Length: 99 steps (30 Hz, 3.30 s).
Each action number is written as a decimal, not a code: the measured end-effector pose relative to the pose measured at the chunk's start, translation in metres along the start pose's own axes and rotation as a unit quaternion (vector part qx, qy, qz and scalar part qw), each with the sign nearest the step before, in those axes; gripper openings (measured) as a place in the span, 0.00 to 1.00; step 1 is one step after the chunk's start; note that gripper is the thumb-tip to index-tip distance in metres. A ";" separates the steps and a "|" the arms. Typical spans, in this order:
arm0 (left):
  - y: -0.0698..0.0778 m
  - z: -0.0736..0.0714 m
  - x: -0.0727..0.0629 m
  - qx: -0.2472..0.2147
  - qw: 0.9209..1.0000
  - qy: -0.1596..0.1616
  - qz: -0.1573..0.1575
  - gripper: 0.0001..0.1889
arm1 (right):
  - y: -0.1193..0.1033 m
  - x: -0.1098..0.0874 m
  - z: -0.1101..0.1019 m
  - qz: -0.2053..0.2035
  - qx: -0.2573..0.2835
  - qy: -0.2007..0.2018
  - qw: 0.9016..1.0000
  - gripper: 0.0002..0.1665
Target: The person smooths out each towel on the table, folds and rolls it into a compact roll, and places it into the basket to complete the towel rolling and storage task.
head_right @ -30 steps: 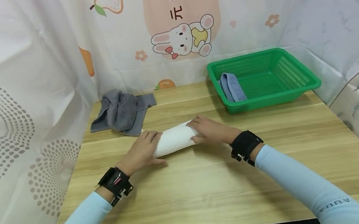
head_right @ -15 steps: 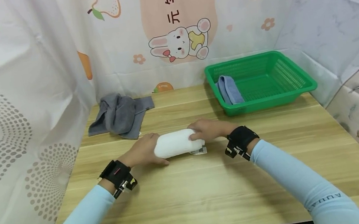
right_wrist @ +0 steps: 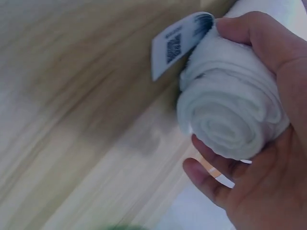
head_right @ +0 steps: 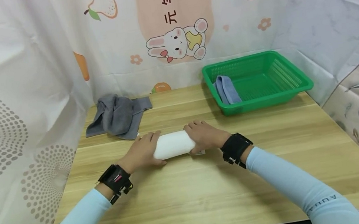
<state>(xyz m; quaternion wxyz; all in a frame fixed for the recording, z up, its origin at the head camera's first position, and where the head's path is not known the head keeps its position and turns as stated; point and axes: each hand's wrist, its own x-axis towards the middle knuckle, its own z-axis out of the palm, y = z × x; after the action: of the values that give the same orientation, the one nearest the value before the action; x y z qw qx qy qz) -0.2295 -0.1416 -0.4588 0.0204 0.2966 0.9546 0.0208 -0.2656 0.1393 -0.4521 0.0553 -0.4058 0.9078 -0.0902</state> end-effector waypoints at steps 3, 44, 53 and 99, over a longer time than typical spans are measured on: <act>0.007 0.005 -0.001 0.060 0.996 0.047 0.041 0.57 | 0.004 0.004 0.000 -0.008 0.028 -0.018 0.999 0.43; -0.015 0.013 0.021 -0.010 0.998 0.062 0.016 0.54 | -0.015 0.027 0.017 -0.042 -0.236 0.087 0.967 0.63; -0.015 0.016 0.019 -0.028 0.996 0.090 0.000 0.55 | -0.006 0.042 0.011 -0.030 -0.151 0.046 0.987 0.57; -0.030 0.015 0.021 -0.018 0.995 0.101 0.020 0.49 | 0.006 0.054 -0.005 0.004 0.007 -0.054 0.999 0.50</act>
<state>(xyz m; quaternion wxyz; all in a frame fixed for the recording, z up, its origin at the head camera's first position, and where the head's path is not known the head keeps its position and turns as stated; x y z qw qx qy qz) -0.2627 -0.1542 -0.4763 -0.0714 0.3115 0.9451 0.0683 -0.3066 0.1040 -0.4499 0.1069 -0.4064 0.9043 -0.0745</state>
